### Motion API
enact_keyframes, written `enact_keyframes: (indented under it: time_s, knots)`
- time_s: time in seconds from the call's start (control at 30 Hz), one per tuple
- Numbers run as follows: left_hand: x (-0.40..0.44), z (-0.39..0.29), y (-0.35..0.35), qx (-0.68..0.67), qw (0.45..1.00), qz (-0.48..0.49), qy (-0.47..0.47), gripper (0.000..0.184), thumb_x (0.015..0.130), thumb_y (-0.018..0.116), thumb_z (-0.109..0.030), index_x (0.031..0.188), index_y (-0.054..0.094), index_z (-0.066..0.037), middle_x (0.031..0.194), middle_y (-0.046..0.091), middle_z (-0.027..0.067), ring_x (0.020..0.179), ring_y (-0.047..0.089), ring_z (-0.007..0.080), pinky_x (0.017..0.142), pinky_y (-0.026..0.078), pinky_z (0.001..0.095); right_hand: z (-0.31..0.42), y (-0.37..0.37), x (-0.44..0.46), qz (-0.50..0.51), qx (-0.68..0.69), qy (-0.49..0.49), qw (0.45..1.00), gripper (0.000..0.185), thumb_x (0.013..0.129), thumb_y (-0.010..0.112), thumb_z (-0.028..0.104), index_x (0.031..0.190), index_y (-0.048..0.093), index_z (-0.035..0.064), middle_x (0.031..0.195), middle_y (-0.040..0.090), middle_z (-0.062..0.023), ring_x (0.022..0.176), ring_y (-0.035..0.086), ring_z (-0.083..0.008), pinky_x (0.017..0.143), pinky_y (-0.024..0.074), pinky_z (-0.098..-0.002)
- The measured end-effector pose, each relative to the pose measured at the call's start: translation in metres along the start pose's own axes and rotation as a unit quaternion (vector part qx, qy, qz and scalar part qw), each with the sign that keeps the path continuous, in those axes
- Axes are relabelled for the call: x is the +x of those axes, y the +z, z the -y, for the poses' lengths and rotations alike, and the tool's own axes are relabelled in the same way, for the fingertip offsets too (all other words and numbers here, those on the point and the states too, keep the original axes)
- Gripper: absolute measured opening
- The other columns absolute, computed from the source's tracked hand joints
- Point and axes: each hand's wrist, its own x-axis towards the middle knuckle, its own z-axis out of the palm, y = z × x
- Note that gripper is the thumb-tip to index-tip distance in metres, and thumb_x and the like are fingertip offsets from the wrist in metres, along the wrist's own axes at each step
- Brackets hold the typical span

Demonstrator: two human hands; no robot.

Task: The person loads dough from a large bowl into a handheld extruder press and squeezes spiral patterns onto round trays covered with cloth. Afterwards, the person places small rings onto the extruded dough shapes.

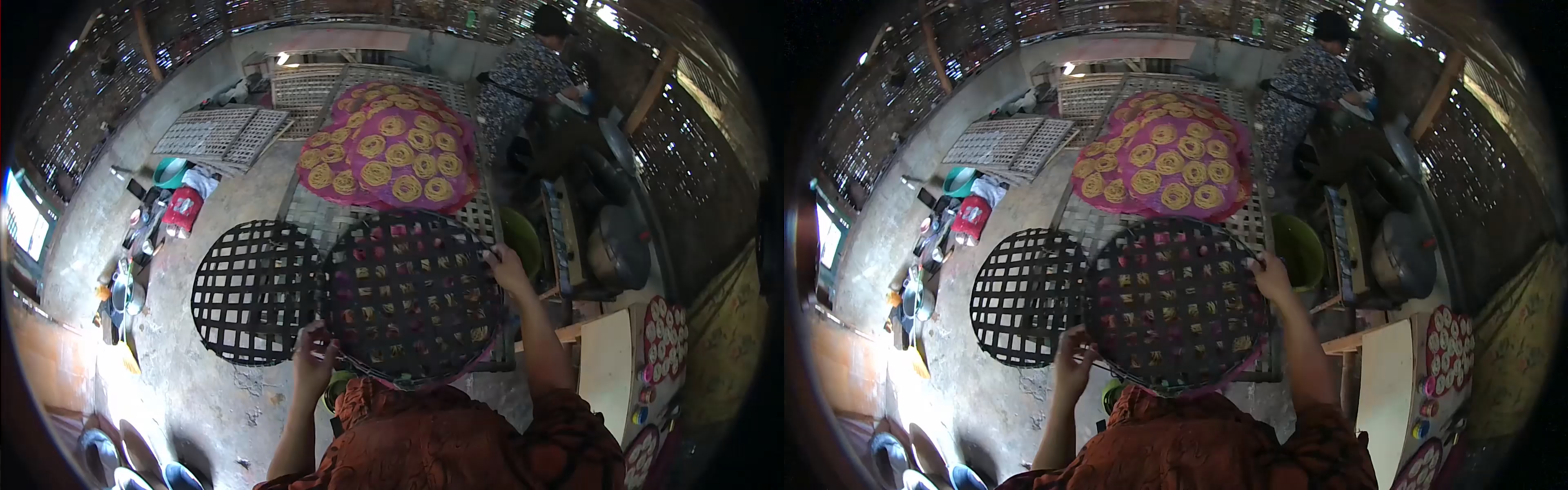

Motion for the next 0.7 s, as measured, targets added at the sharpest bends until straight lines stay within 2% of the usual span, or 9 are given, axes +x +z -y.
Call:
enact_keyframes:
  time_s: [0.07,0.1,0.17,0.23,0.33,0.43,0.5,0.6,0.7]
  knots:
    - [0.002,-0.003,-0.008,0.006,0.999,-0.022,0.044,0.039,0.082,0.060,-0.001,0.118,0.047,-0.003,0.107,0.056,0.0093,0.099,0.054,0.0155,0.081,0.045,0.0284,0.005,-0.013,-0.008,0.017,0.261,0.019,0.965,0.021,0.089,0.057,0.021,0.090,0.058,0.0007,0.081,0.060,-0.0057,0.075,0.056,-0.0147,0.066,0.0434,-0.0300]
    - [0.002,-0.021,-0.011,-0.063,0.996,-0.020,0.060,0.038,0.084,0.056,0.001,0.120,0.045,-0.003,0.109,0.055,0.0086,0.098,0.054,0.0162,0.083,0.044,0.0287,0.014,-0.026,-0.017,0.005,0.260,0.029,0.965,0.021,0.089,0.057,0.021,0.090,0.058,0.0007,0.081,0.060,-0.0057,0.075,0.056,-0.0147,0.066,0.0434,-0.0300]
    - [0.001,-0.049,-0.010,-0.181,0.982,-0.005,0.059,0.043,0.089,0.050,-0.002,0.129,0.036,-0.002,0.115,0.053,0.0092,0.103,0.051,0.0156,0.087,0.042,0.0285,0.030,-0.061,-0.040,0.041,0.509,0.073,0.857,0.015,0.091,0.056,0.021,0.094,0.058,0.0068,0.082,0.058,0.0029,0.075,0.056,-0.0082,0.070,0.0436,-0.0242]
    - [0.003,-0.081,0.005,-0.120,0.987,-0.013,0.106,0.045,0.090,0.051,-0.005,0.132,0.034,-0.002,0.121,0.051,0.0111,0.105,0.050,0.0163,0.089,0.041,0.0288,0.016,-0.089,-0.064,-0.002,0.522,0.072,0.850,0.012,0.092,0.054,0.019,0.092,0.059,0.0082,0.080,0.057,0.0015,0.072,0.053,-0.0073,0.065,0.0440,-0.0239]
    - [-0.006,-0.081,0.028,-0.111,0.985,0.072,0.112,0.049,0.092,0.052,-0.012,0.135,0.032,-0.002,0.128,0.047,0.0132,0.112,0.048,0.0193,0.092,0.040,0.0317,-0.035,-0.133,-0.116,-0.033,0.669,0.083,0.738,0.013,0.093,0.052,0.021,0.092,0.057,0.0082,0.077,0.060,0.0002,0.062,0.056,-0.0082,0.059,0.0484,-0.0225]
    - [-0.029,-0.086,0.077,-0.143,0.969,0.178,0.095,0.047,0.093,0.050,-0.012,0.135,0.032,-0.002,0.134,0.044,0.0141,0.120,0.045,0.0221,0.096,0.039,0.0349,-0.053,-0.201,-0.202,-0.195,0.626,0.066,0.752,0.015,0.092,0.053,0.024,0.092,0.056,0.0091,0.077,0.060,0.0012,0.061,0.055,-0.0062,0.052,0.0466,-0.0211]
    - [-0.049,-0.074,0.109,-0.134,0.958,0.234,0.098,0.048,0.093,0.050,-0.011,0.137,0.030,-0.002,0.134,0.044,0.0151,0.120,0.045,0.0226,0.095,0.039,0.0350,-0.120,-0.235,-0.260,-0.324,0.563,0.113,0.752,0.017,0.092,0.053,0.025,0.093,0.057,0.0090,0.077,0.060,0.0004,0.061,0.056,-0.0073,0.046,0.0453,-0.0215]
    - [-0.074,-0.076,0.161,-0.060,0.980,0.187,0.044,0.050,0.090,0.051,-0.004,0.135,0.031,-0.002,0.126,0.049,0.0135,0.108,0.051,0.0196,0.090,0.041,0.0294,-0.189,-0.284,-0.349,-0.522,0.518,0.158,0.659,0.016,0.091,0.051,0.024,0.092,0.059,0.0100,0.070,0.059,0.0009,0.051,0.054,-0.0068,0.039,0.0407,-0.0198]
    - [-0.076,-0.083,0.204,-0.123,0.930,0.335,0.082,0.051,0.092,0.055,-0.017,0.136,0.033,-0.003,0.131,0.045,0.0133,0.110,0.050,0.0207,0.089,0.042,0.0302,-0.251,-0.318,-0.461,-0.616,0.465,0.138,0.621,0.013,0.091,0.050,0.017,0.093,0.058,0.0065,0.076,0.059,-0.0026,0.063,0.058,-0.0114,0.047,0.0490,-0.0257]
